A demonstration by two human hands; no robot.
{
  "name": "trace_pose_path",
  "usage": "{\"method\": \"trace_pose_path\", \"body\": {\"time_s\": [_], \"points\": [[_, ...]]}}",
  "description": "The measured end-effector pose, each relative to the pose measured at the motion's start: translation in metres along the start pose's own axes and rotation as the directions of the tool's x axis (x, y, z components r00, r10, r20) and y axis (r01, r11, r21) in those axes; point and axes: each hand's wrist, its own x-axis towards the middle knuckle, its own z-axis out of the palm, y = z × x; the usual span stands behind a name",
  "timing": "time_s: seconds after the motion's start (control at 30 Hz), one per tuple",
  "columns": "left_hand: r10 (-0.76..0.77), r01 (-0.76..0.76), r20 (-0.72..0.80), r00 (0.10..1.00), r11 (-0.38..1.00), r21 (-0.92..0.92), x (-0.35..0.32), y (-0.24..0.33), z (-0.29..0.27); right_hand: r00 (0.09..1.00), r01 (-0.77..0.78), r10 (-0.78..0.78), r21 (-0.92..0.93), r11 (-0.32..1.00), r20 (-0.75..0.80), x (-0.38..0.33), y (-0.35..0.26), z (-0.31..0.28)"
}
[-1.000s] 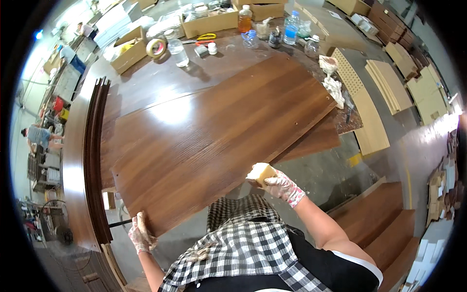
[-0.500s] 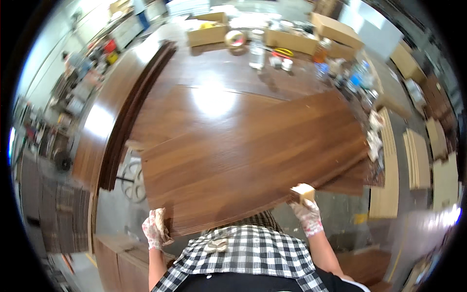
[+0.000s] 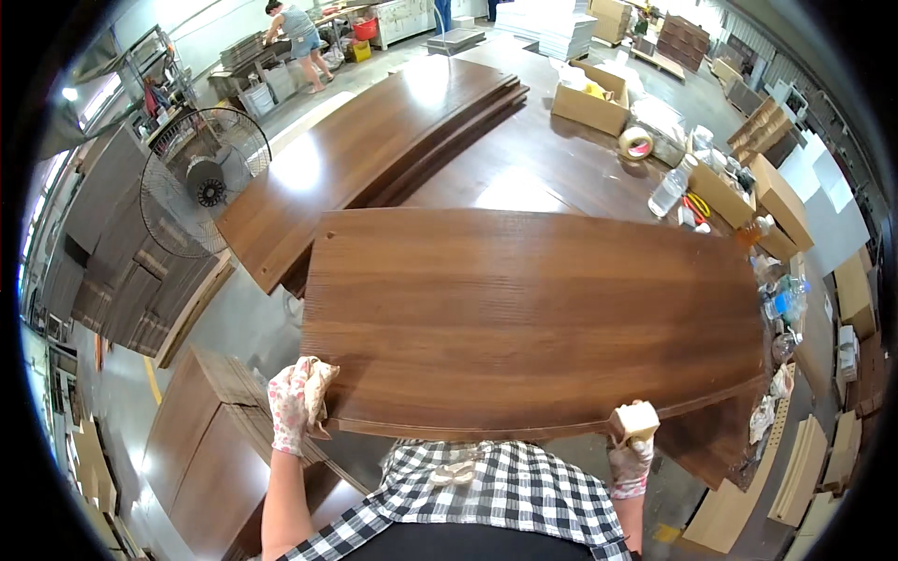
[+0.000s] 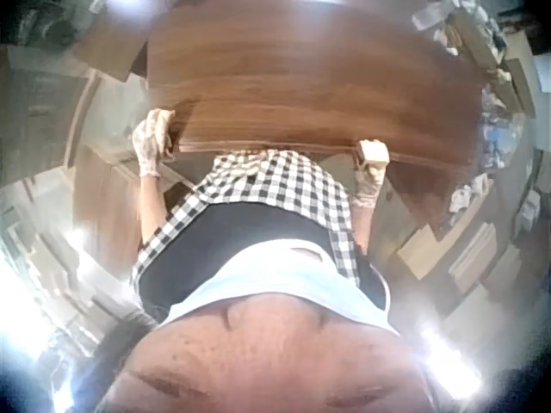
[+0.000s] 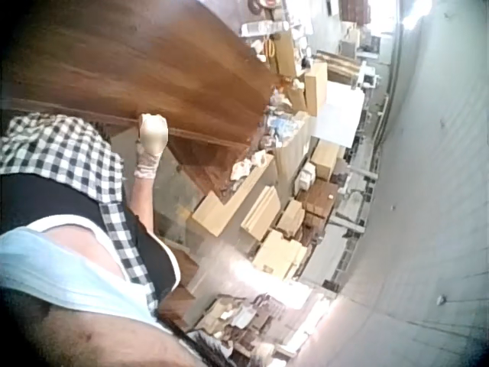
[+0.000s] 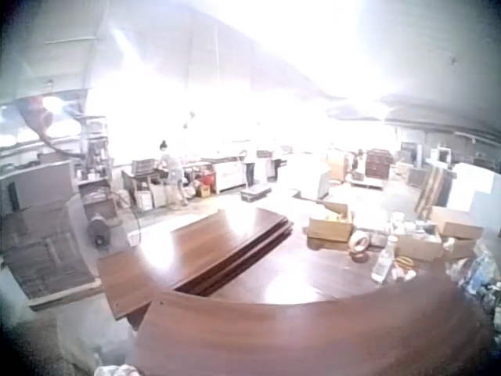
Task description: The person polishes wooden panels using a sponge and cloths, wiping down the surfaces, and stacks the finished panels onto a cart before applying liquid from a bottle onto a cloth.
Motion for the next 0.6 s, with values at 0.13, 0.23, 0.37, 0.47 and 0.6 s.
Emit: {"method": "trace_pose_path", "body": {"time_s": [0.13, 0.23, 0.37, 0.47, 0.6], "points": [[0.124, -0.085, -0.16, 0.979, 0.97, 0.227, 0.021, -0.043, -0.028, 0.989, -0.016, 0.024, -0.057, 0.998, 0.147, 0.062, 0.033, 0.057], [-0.199, 0.144, -0.31, 0.93, 0.971, -0.192, 0.025, -0.053, -0.047, 0.974, -0.076, 0.083, -0.042, 0.996, 0.209, 0.105, 0.068, 0.117], [-0.334, 0.299, -0.357, 0.872, 0.942, -0.15, 0.006, -0.1, -0.082, 0.915, -0.2, 0.238, -0.147, 0.969, 0.325, 0.155, 0.126, 0.188], [-0.122, 0.303, -0.403, 0.907, 0.855, 0.421, -0.022, -0.156, -0.099, 0.86, -0.201, 0.317, -0.306, 0.931, 0.4, 0.186, 0.172, 0.22], [0.064, -0.06, 0.07, 0.995, -0.15, 0.987, -0.096, -0.257, -0.133, 0.727, -0.44, 0.49, -0.221, 0.87, 0.482, 0.209, 0.234, 0.271]]}}
